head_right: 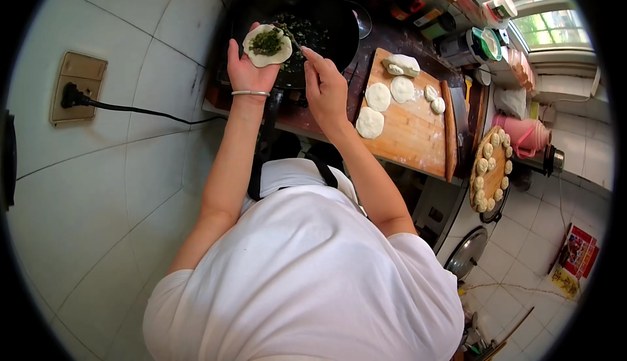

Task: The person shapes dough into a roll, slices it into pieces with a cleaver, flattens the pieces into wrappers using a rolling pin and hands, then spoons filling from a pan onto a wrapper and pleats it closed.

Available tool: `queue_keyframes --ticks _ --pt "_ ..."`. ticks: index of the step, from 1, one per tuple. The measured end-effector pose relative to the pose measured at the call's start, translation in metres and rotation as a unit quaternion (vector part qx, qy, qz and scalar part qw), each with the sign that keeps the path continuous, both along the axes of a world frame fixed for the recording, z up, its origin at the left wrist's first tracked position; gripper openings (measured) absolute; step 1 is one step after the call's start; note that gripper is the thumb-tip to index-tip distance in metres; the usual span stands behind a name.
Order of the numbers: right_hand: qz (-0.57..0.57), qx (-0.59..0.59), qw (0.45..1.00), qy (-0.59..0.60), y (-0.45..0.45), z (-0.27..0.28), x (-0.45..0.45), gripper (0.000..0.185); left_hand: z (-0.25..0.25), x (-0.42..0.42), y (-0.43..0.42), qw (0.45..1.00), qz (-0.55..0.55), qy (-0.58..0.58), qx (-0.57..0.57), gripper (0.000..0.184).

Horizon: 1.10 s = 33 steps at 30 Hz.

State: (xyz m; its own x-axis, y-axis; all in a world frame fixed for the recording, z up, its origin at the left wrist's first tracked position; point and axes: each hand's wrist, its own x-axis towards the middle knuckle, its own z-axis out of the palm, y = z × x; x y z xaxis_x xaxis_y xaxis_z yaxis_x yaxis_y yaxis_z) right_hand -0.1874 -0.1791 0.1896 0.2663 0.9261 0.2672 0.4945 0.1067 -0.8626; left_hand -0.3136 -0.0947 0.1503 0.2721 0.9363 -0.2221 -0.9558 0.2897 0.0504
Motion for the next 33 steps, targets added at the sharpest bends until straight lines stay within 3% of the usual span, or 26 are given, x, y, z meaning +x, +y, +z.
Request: queue_keyframes --ticks 7,30,33 --pt "0.017 0.003 0.993 -0.115 -0.009 0.007 -0.014 0.028 0.003 -0.005 -0.002 1.0 0.004 -0.009 0.015 0.054" --pt "0.008 0.025 0.988 -0.153 -0.005 0.01 -0.019 0.033 0.013 -0.01 -0.005 0.999 0.026 -0.044 0.013 0.055" --pt "0.035 0.049 0.978 -0.202 -0.004 0.004 -0.017 0.034 0.014 -0.013 -0.005 1.0 0.013 -0.028 0.003 0.055"
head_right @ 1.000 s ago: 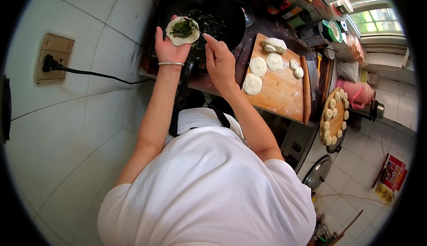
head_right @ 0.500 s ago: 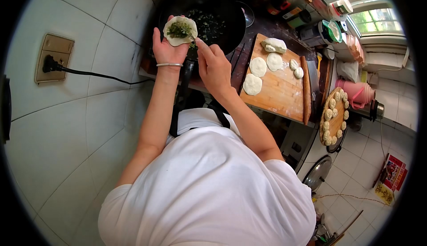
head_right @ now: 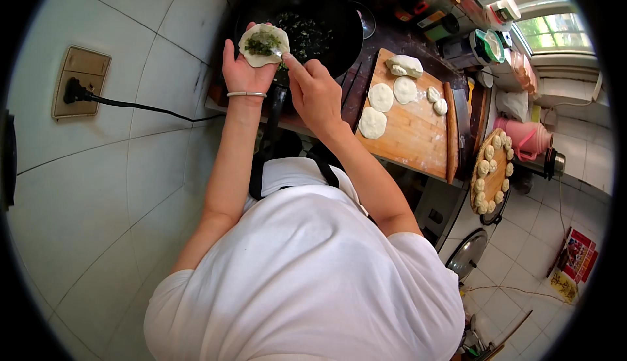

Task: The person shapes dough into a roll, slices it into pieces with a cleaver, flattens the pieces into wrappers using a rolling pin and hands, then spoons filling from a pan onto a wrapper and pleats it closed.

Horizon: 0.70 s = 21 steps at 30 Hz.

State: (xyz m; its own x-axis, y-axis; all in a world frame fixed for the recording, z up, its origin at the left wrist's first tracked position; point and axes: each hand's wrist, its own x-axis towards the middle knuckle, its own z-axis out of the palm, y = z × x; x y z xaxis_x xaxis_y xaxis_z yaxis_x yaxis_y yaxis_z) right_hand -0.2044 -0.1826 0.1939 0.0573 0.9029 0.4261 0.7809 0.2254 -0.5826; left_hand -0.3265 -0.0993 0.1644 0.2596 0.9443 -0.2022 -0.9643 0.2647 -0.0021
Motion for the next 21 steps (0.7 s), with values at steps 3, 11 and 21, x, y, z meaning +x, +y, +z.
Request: queue_keyframes --ticks 3,11,21 --pt "0.021 0.003 0.999 -0.026 0.001 0.0 0.005 0.034 -0.001 -0.003 0.001 0.999 0.002 0.032 -0.037 0.055" --pt "0.046 -0.003 0.998 -0.046 0.001 -0.007 0.004 0.036 -0.006 -0.012 0.001 0.995 -0.042 0.07 -0.05 0.055" --pt "0.017 -0.05 0.99 0.129 0.017 -0.032 0.018 0.03 -0.03 -0.02 -0.002 0.992 -0.015 0.102 -0.079 0.056"
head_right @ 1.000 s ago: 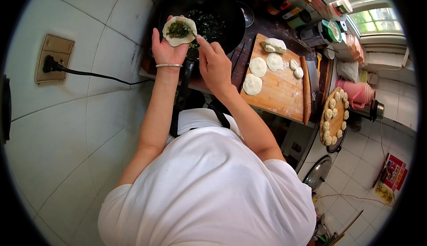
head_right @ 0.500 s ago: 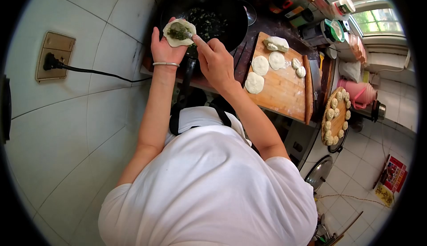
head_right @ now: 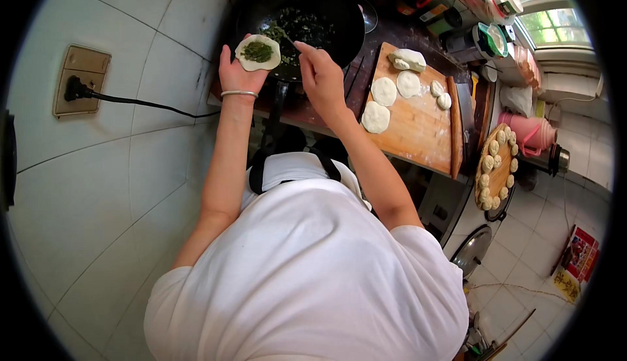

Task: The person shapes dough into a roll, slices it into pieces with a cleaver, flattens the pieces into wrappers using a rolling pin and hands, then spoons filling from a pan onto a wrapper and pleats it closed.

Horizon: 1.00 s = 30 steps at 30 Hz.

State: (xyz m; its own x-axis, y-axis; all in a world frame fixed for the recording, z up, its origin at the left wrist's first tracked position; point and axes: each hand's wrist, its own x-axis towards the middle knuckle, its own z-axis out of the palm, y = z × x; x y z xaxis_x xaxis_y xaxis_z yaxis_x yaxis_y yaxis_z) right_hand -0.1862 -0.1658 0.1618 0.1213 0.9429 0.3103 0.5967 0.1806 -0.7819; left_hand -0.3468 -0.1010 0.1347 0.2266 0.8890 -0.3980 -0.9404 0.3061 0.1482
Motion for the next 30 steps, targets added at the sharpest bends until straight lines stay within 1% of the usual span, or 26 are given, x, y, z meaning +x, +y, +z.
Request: queue_keyframes --ticks 1,2,3,4,7,8,9,10,12,13,14,15,16,18,19,20,21,22,23,26,28,29,30 --pt "-0.021 -0.019 0.999 0.034 0.007 -0.011 0.006 0.029 0.001 -0.002 -0.002 1.0 0.004 0.016 -0.006 0.06" --pt "-0.023 -0.019 0.999 0.035 0.01 -0.017 0.01 0.029 -0.003 -0.008 -0.003 1.0 -0.009 0.022 -0.005 0.061" --pt "-0.029 -0.141 0.987 0.075 0.011 -0.023 0.014 0.03 -0.007 -0.013 -0.006 1.0 -0.009 0.024 -0.011 0.061" --pt "-0.035 -0.259 0.959 0.115 0.012 -0.029 0.017 0.031 -0.007 -0.018 -0.011 0.999 -0.01 0.025 -0.017 0.061" --pt "-0.032 -0.311 0.939 0.142 0.001 -0.042 0.015 0.031 -0.014 -0.036 -0.025 0.998 -0.01 0.054 -0.017 0.058" --pt "-0.031 -0.339 0.928 0.154 -0.004 -0.04 0.011 0.03 -0.016 -0.042 -0.031 0.998 -0.011 0.062 -0.016 0.057" --pt "-0.025 -0.346 0.925 0.154 -0.007 -0.038 0.008 0.029 -0.018 -0.047 -0.038 0.997 -0.023 0.068 0.008 0.056" --pt "-0.026 -0.348 0.924 0.155 -0.01 -0.031 0.008 0.029 -0.015 -0.048 -0.044 0.997 -0.025 0.068 0.006 0.056" --pt "0.024 -0.37 0.923 0.103 -0.013 -0.021 0.006 0.028 -0.01 -0.052 -0.052 0.996 -0.048 0.075 0.017 0.06" --pt "0.024 -0.371 0.922 0.104 -0.014 -0.022 0.008 0.028 -0.005 -0.052 -0.056 0.996 -0.061 0.07 0.01 0.06" --pt "0.032 -0.329 0.944 -0.001 -0.016 -0.023 0.011 0.027 -0.002 -0.051 -0.057 0.996 -0.06 0.07 0.008 0.06" --pt "0.04 -0.284 0.952 -0.105 -0.019 -0.024 0.014 0.026 -0.002 -0.05 -0.058 0.995 -0.08 0.057 0.016 0.06" --pt "0.042 -0.289 0.951 -0.105 -0.021 -0.021 0.015 0.026 0.0 -0.049 -0.06 0.994 -0.099 0.045 0.021 0.061" --pt "0.018 -0.169 0.98 -0.103 -0.023 -0.005 0.014 0.022 0.01 -0.044 -0.062 0.992 -0.116 0.04 0.024 0.062" --pt "0.032 -0.137 0.988 -0.055 -0.022 0.002 0.015 0.023 0.015 -0.04 -0.062 0.99 -0.134 0.036 0.028 0.063" --pt "0.031 -0.139 0.988 -0.055 -0.021 0.012 0.013 0.023 0.019 -0.037 -0.061 0.987 -0.152 0.032 0.034 0.063" --pt "0.051 -0.213 0.971 0.1 -0.02 0.024 0.01 0.025 0.023 -0.036 -0.061 0.983 -0.176 -0.003 0.048 0.062" --pt "0.068 -0.28 0.924 0.252 -0.021 0.034 0.008 0.026 0.027 -0.033 -0.061 0.983 -0.179 -0.003 0.047 0.062" --pt "0.075 -0.302 0.909 0.279 -0.022 0.04 0.007 0.026 0.031 -0.03 -0.061 0.979 -0.195 -0.012 0.059 0.062" --pt "0.091 -0.3 0.904 0.291 -0.026 0.037 0.007 0.022 0.042 -0.022 -0.059 0.972 -0.222 -0.023 0.069 0.06" --pt "0.075 -0.307 0.902 0.294 -0.029 0.034 0.01 0.02 0.043 -0.017 -0.059 0.965 -0.244 0.038 0.087 0.062" --pt "0.083 -0.263 0.922 0.273 -0.032 0.026 0.012 0.02 0.045 -0.015 -0.06 0.964 -0.247 0.039 0.085 0.062" --pt "0.091 -0.216 0.939 0.251 -0.033 0.021 0.014 0.019 0.047 -0.013 -0.06 0.96 -0.258 0.064 0.089 0.061"
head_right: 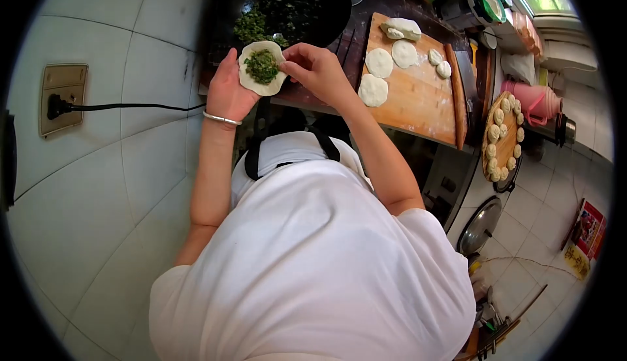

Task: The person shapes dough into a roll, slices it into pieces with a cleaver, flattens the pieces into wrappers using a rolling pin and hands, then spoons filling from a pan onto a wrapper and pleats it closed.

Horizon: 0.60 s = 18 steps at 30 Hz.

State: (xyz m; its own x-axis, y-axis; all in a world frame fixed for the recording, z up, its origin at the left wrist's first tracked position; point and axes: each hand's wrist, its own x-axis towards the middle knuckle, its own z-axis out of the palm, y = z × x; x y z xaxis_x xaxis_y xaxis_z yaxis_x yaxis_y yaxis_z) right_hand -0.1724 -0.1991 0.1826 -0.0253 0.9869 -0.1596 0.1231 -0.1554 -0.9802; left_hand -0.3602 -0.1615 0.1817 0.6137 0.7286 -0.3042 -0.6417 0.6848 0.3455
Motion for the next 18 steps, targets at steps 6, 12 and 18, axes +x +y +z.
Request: queue_keyframes --ticks 6,12,18 --pt "-0.003 0.146 0.973 -0.178 -0.017 0.015 0.007 0.016 0.005 0.006 -0.005 0.998 -0.053 0.038 0.021 0.052" --pt "-0.102 0.066 0.991 0.053 -0.019 0.006 0.009 0.022 0.012 0.013 -0.006 0.992 -0.084 0.057 0.069 0.045" --pt "-0.067 0.123 0.989 -0.047 -0.025 0.017 0.009 0.022 0.016 0.014 -0.003 0.987 -0.108 0.082 0.082 0.044"
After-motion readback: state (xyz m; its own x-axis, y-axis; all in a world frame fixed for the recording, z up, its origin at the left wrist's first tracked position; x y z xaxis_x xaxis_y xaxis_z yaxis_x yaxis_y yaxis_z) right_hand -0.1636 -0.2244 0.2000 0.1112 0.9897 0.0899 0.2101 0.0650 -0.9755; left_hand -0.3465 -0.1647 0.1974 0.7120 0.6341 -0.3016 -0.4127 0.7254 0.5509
